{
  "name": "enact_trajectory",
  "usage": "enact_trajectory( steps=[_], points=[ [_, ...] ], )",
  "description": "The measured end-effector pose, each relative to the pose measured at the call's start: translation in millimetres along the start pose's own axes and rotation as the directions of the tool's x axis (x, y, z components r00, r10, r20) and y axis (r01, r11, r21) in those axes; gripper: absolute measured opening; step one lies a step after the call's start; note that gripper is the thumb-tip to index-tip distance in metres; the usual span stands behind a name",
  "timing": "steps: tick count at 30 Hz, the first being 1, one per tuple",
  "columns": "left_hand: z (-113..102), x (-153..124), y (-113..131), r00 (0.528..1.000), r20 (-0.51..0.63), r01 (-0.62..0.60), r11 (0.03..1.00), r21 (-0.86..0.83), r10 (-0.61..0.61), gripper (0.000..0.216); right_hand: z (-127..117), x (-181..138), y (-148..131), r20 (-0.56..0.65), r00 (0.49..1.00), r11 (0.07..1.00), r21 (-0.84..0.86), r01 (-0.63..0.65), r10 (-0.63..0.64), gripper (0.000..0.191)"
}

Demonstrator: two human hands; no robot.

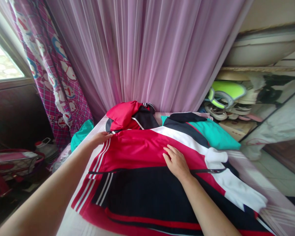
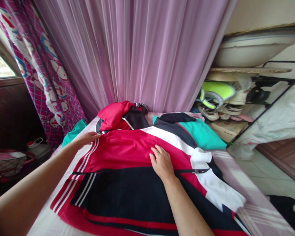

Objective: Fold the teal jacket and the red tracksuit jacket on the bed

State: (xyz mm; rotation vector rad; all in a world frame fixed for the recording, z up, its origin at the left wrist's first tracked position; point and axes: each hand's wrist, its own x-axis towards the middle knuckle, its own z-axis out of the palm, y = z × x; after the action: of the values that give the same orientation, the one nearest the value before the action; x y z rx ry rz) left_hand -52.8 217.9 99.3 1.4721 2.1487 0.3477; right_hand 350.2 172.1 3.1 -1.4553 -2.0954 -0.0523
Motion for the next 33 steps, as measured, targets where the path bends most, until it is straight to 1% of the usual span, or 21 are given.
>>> enact_trajectory(
  steps=[2,4,6,8,11,13,16,18,21,26,28,31,33],
  points=[
    [0.1,-6.1,-4.3,0.993,0.072,-0.093,0.996,0.010,0.092,0.050,0.6,-0.3,0.3,-0.001,1.000,1.000,0.002,0.000,0.000,0.039],
    [0.1,-12.6,-9.0,0.974,0.104,-0.211,0.975,0.074,0.203,0.043,2.4,-1.1,1.4,-0.012,1.000,1.000,0.002,0.004,-0.004,0.038],
    [1.0,-18.2,-11.6,0.955,0.085,-0.294,0.943,0.156,0.284,0.038,4.7,-2.0,3.0,-0.030,0.999,1.000,0.001,0.011,-0.011,0.039],
    [2.9,-22.2,-11.1,0.945,0.044,-0.325,0.919,0.222,0.324,0.037,7.1,-2.8,4.5,-0.044,0.999,1.000,0.000,0.019,-0.019,0.039],
    [4.8,-23.2,-7.1,0.926,0.016,-0.362,0.875,0.322,0.377,0.036,9.2,-3.6,5.8,-0.056,0.998,1.000,-0.003,0.028,-0.028,0.038],
    [3.5,-19.4,-5.8,0.931,-0.036,-0.322,0.866,0.382,0.363,0.036,9.7,-3.9,5.9,-0.063,0.998,1.000,-0.009,0.028,-0.028,0.038],
    [-1.0,-9.1,-8.9,0.956,-0.131,-0.187,0.892,0.411,0.261,0.040,9.4,-3.8,5.5,-0.064,0.997,0.999,-0.026,0.028,-0.030,0.038],
    [-2.2,-2.4,-12.6,0.963,-0.154,-0.140,0.898,0.417,0.222,0.041,8.7,-3.2,5.0,-0.067,0.997,0.999,-0.034,0.031,-0.033,0.038],
    [3.0,1.6,-15.2,0.960,-0.168,-0.136,0.896,0.422,0.225,0.041,7.9,-2.1,4.2,-0.061,0.998,0.999,-0.032,0.032,-0.034,0.039],
    [18.6,-5.0,-9.9,0.916,-0.207,-0.208,0.850,0.484,0.342,0.045,9.2,-4.7,3.1,-0.051,0.998,0.999,-0.037,0.031,-0.033,0.039],
    [21.3,-6.1,-8.3,0.917,-0.193,-0.220,0.847,0.484,0.348,0.044,6.6,-3.7,3.5,-0.056,0.998,0.999,-0.034,0.037,-0.039,0.039],
    [20.5,-1.2,-9.5,0.935,-0.182,-0.200,0.875,0.441,0.305,0.045,-8.6,13.5,4.5,-0.012,0.999,0.999,-0.025,0.036,-0.036,0.041],
    [19.1,4.5,-11.9,0.937,-0.188,-0.196,0.889,0.415,0.294,0.044,-24.8,39.8,4.0,0.071,0.997,0.998,-0.059,-0.017,0.021,0.044]
  ],
)
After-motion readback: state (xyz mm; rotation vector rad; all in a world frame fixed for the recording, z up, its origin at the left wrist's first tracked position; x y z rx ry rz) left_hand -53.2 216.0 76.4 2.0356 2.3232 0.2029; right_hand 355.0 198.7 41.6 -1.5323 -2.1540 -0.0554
